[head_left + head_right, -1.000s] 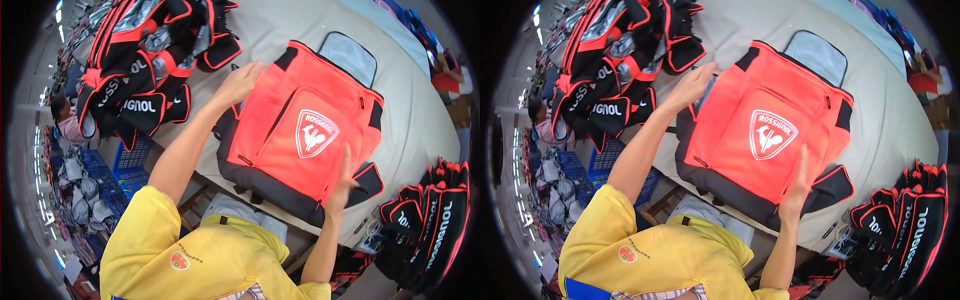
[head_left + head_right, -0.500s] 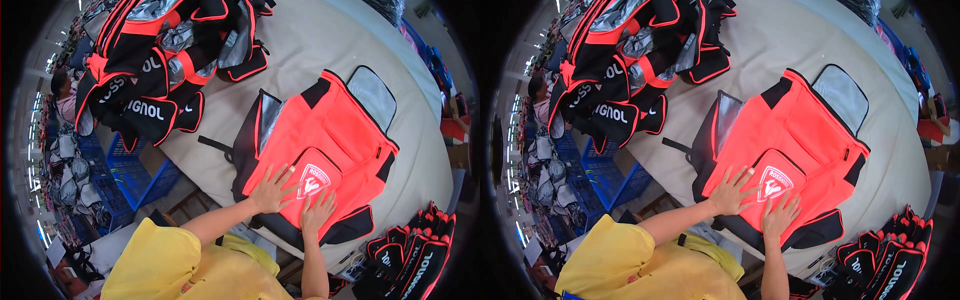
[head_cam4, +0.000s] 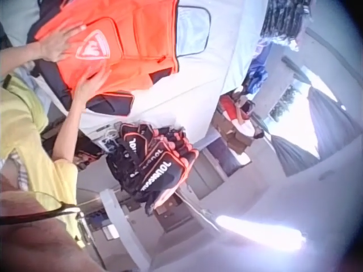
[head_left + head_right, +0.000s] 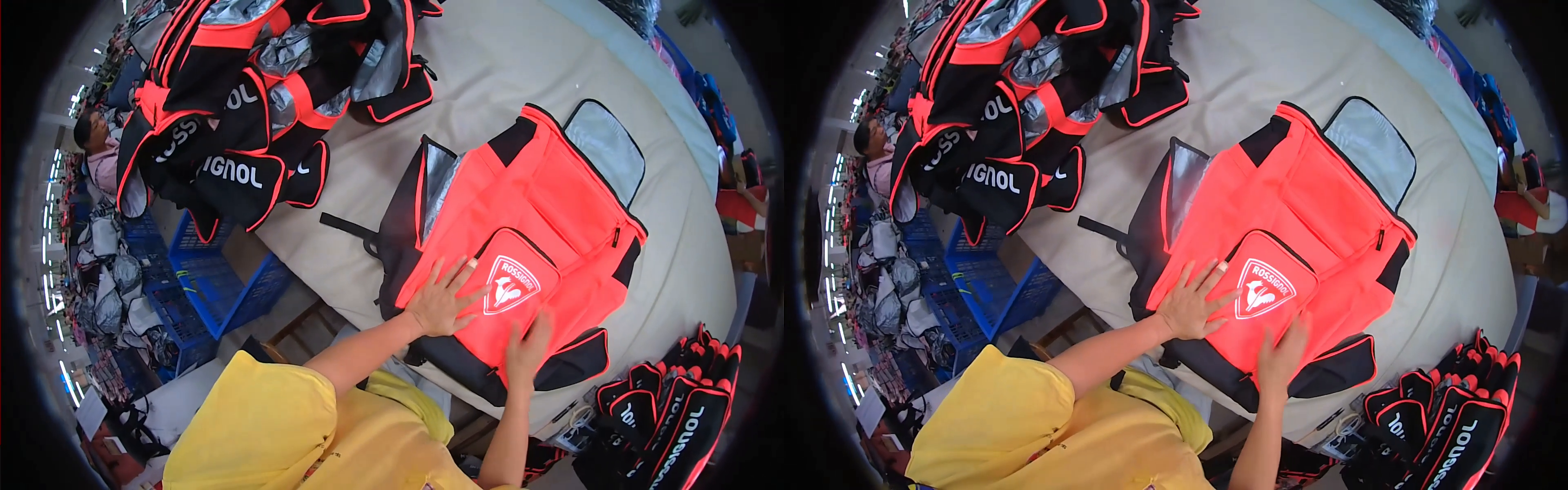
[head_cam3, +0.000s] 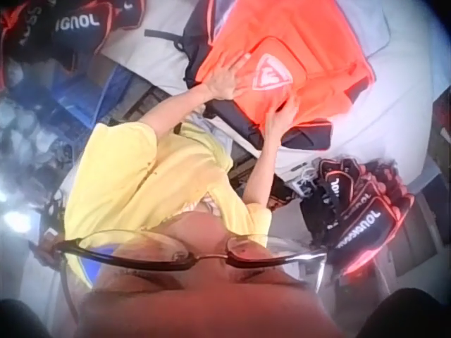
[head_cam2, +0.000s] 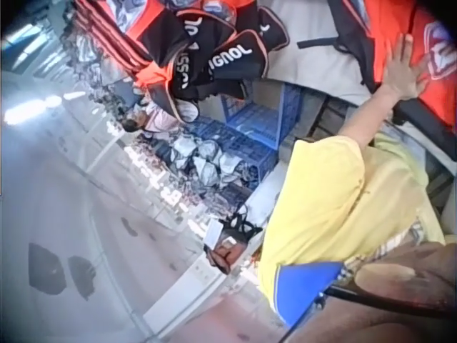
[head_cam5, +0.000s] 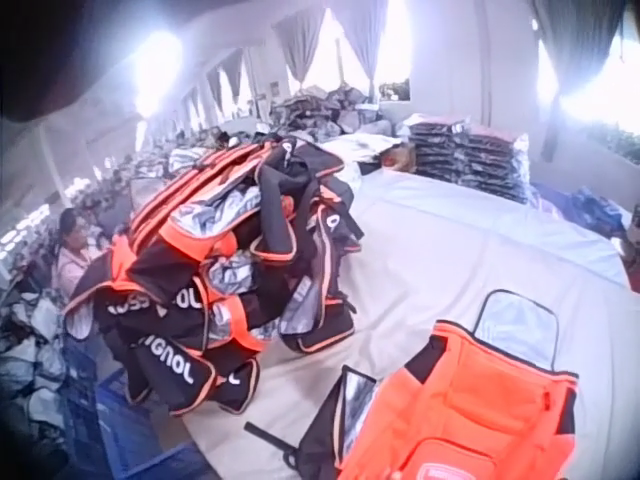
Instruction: A worker inspects and prepares red and black backpacks on a table in a factory.
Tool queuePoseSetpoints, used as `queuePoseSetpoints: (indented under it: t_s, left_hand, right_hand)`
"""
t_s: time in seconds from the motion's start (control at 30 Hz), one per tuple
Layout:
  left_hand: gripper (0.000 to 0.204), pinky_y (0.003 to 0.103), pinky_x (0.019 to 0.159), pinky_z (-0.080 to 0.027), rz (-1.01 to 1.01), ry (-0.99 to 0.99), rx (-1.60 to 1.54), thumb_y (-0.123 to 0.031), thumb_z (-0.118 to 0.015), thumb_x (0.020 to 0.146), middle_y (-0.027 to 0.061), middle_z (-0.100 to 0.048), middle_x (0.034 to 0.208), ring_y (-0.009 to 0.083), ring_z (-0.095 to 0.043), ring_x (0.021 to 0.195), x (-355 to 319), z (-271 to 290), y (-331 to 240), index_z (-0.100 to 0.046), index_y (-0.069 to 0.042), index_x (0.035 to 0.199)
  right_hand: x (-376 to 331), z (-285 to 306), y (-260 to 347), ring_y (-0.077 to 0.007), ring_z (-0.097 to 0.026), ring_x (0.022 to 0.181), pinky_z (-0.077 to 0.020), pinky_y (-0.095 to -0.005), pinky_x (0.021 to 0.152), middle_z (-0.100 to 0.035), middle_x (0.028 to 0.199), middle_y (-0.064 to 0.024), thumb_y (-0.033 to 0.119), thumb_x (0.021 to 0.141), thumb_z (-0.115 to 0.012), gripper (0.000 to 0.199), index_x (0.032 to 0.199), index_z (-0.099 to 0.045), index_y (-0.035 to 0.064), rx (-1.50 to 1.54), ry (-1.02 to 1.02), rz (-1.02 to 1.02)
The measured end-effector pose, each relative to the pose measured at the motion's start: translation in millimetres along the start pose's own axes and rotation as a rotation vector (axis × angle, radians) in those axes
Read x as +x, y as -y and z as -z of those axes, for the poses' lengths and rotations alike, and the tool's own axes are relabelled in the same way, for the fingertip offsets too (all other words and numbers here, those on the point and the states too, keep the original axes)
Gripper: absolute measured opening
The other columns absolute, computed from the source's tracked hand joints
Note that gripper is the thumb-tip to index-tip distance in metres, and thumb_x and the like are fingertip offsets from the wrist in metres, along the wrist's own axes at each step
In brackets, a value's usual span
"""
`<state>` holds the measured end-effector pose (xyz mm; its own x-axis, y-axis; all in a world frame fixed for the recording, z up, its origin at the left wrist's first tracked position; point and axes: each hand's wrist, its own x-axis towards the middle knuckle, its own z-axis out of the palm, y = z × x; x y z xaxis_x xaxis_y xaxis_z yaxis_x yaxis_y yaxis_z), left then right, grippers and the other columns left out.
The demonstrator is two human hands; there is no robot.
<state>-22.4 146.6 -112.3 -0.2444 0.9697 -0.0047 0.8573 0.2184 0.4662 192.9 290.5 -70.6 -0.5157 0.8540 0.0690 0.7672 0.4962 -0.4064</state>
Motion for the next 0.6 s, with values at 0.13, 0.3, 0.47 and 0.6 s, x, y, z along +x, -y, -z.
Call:
queuePoseSetpoints:
  t_s: [0.13,0.3,0.47,0.6]
  left_hand:
    - [0.078,0.074,0.128,-0.01,-0.003,-0.008,0.017,-0.059,-0.059,0.102,0.0247,-0.02,0.178,0.0457,-0.019,0.165,-1,-1,0,-0.035,-0.032,0.171]
    - [0.078,0.073,0.128,-0.013,-0.015,-0.066,0.018,-0.058,-0.062,0.1,0.0253,-0.023,0.177,0.0455,-0.022,0.164,-2,0,0,-0.038,-0.031,0.17]
    - [0.078,0.073,0.128,-0.014,0.002,-0.061,0.022,-0.056,-0.064,0.1,0.0253,-0.025,0.176,0.0451,-0.025,0.163,-2,3,-2,-0.04,-0.031,0.169]
    - [0.077,0.074,0.127,-0.015,-0.008,-0.057,0.004,-0.056,-0.064,0.1,0.0254,-0.026,0.175,0.0453,-0.027,0.162,0,6,-1,-0.04,-0.033,0.169]
  right_hand:
    - [-42,84,-96,-0.0327,-0.067,0.117,-0.0534,-0.04,0.102,-0.068,0.131,-0.0221,0.02,0.112,-0.061,0.036,0.137,-0.063,-0.0061,0.121,-0.545,-0.321]
    - [-130,70,-216,-0.0446,-0.067,0.118,-0.0536,-0.0522,0.102,-0.067,0.13,-0.0303,0.039,0.111,-0.061,0.051,0.137,-0.061,-0.0053,-0.391,-0.165,-0.77]
    - [-174,21,-263,-0.0483,-0.066,0.114,-0.0517,-0.054,0.097,-0.066,0.131,-0.0334,0.03,0.11,-0.065,0.046,0.135,-0.06,-0.008,-0.456,-0.236,-0.809]
    - [-177,42,-299,-0.0442,-0.068,0.112,-0.0528,-0.0506,0.097,-0.067,0.132,-0.0313,0.021,0.108,-0.067,0.039,0.13,-0.059,-0.011,-0.049,-0.156,-0.953]
